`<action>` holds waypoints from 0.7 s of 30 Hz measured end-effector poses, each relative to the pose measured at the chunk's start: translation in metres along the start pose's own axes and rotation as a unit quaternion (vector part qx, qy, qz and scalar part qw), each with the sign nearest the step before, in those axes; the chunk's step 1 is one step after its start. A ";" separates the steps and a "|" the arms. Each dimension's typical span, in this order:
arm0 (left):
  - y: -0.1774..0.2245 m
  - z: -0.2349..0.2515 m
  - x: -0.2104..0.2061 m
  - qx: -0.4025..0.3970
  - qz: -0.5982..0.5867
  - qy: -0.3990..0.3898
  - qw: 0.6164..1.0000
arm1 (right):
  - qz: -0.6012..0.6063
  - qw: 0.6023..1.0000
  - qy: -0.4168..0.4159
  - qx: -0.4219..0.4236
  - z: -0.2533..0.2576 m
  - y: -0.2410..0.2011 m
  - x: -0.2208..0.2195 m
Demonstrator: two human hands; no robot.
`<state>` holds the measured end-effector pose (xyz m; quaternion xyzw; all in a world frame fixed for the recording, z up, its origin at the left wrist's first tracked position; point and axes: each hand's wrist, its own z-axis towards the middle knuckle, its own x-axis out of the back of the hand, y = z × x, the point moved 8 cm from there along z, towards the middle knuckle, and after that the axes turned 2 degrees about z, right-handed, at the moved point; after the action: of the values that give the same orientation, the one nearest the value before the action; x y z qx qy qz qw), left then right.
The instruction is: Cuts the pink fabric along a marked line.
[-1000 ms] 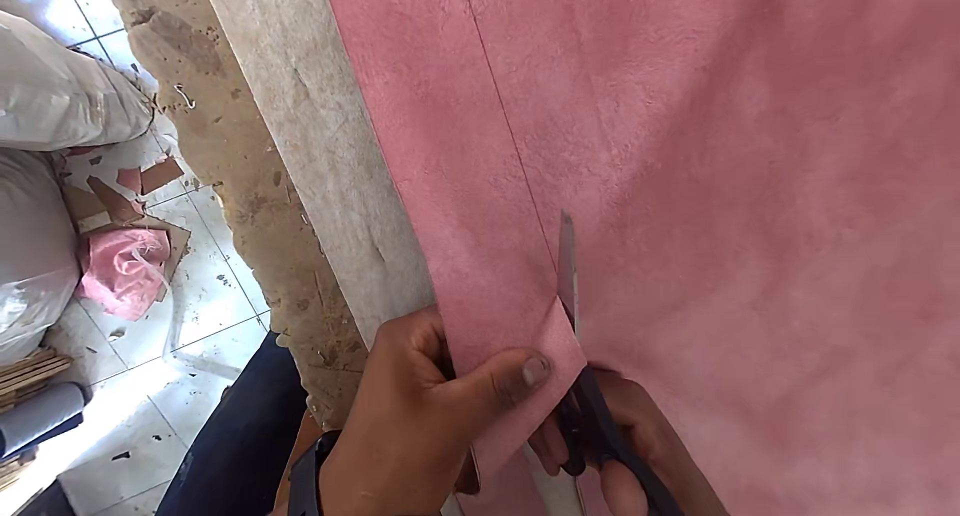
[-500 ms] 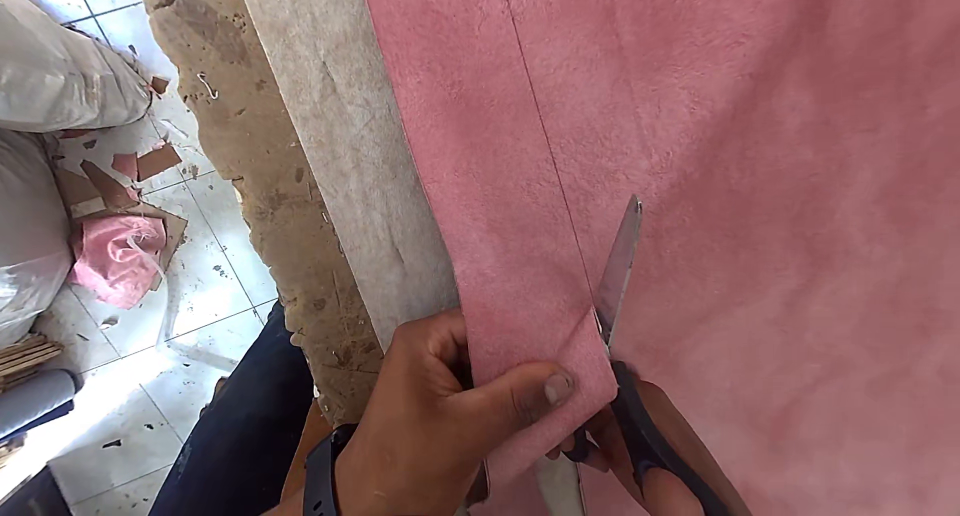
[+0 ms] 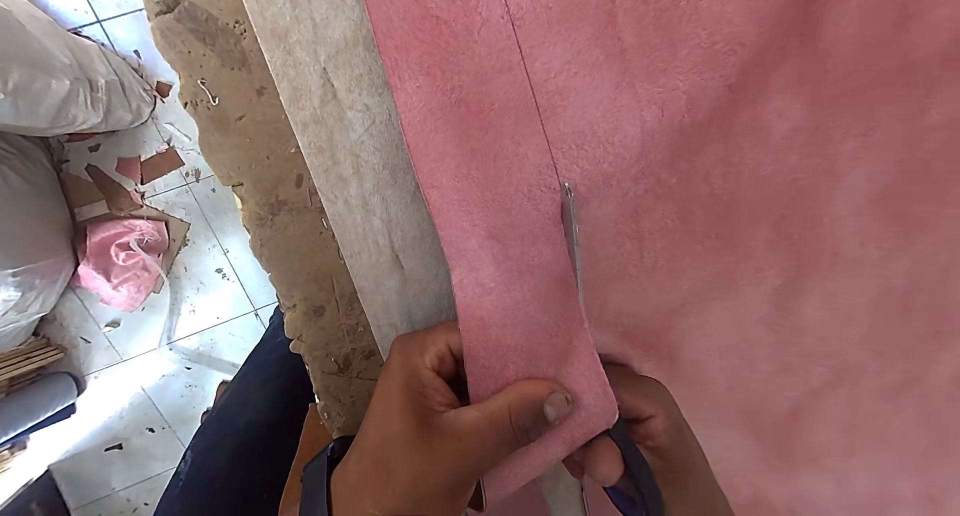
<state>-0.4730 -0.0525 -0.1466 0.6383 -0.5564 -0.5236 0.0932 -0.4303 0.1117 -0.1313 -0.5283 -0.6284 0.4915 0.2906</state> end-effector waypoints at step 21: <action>0.007 -0.004 0.006 -0.023 0.006 -0.048 0.999 | -0.093 0.995 -0.010 0.023 0.043 -0.037 0.010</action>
<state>-0.4754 -0.0616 -0.1430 0.6069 -0.5517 -0.5658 0.0839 -0.4852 0.1091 -0.1135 -0.4560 -0.6662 0.4818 0.3407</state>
